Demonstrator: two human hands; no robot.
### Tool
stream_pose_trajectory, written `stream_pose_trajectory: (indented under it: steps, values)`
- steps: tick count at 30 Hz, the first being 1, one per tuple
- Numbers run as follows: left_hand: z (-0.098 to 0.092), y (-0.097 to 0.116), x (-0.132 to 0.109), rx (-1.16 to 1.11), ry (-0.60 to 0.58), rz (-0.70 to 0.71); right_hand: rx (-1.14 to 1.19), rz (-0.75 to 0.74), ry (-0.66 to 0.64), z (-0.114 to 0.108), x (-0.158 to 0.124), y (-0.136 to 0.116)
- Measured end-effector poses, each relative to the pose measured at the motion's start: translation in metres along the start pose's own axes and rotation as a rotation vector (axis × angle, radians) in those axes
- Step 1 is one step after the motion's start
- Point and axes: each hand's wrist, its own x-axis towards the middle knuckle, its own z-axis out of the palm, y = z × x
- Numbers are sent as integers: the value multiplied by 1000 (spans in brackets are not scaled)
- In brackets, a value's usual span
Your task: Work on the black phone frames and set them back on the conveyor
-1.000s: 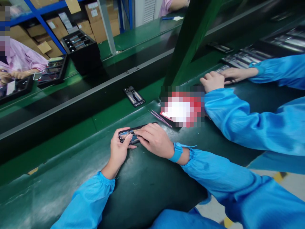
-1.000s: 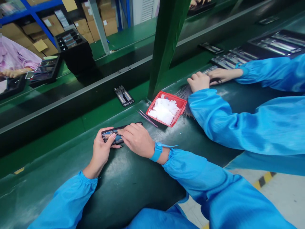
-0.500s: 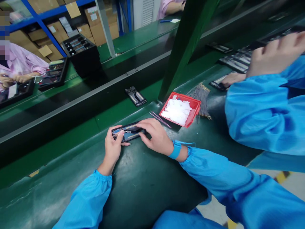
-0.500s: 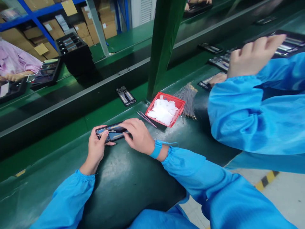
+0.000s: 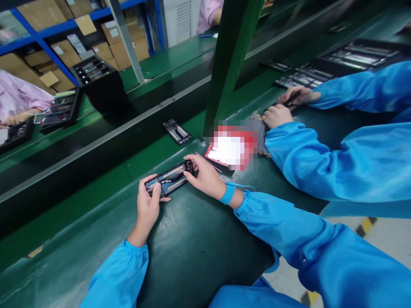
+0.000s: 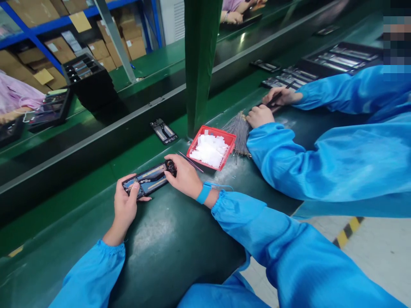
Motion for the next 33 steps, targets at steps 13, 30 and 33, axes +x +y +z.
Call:
stream_pose_trajectory:
  steps: [13,30,33]
  values:
    - [21,-4,-32,388,86,256,-12,31,58,7,-8,-25]
    - [30,-2,-33,509,125,489,54,128,-8,9,-20,-34]
    - [26,-4,-30,414,119,386,-1,130,-8,10,-22,-38]
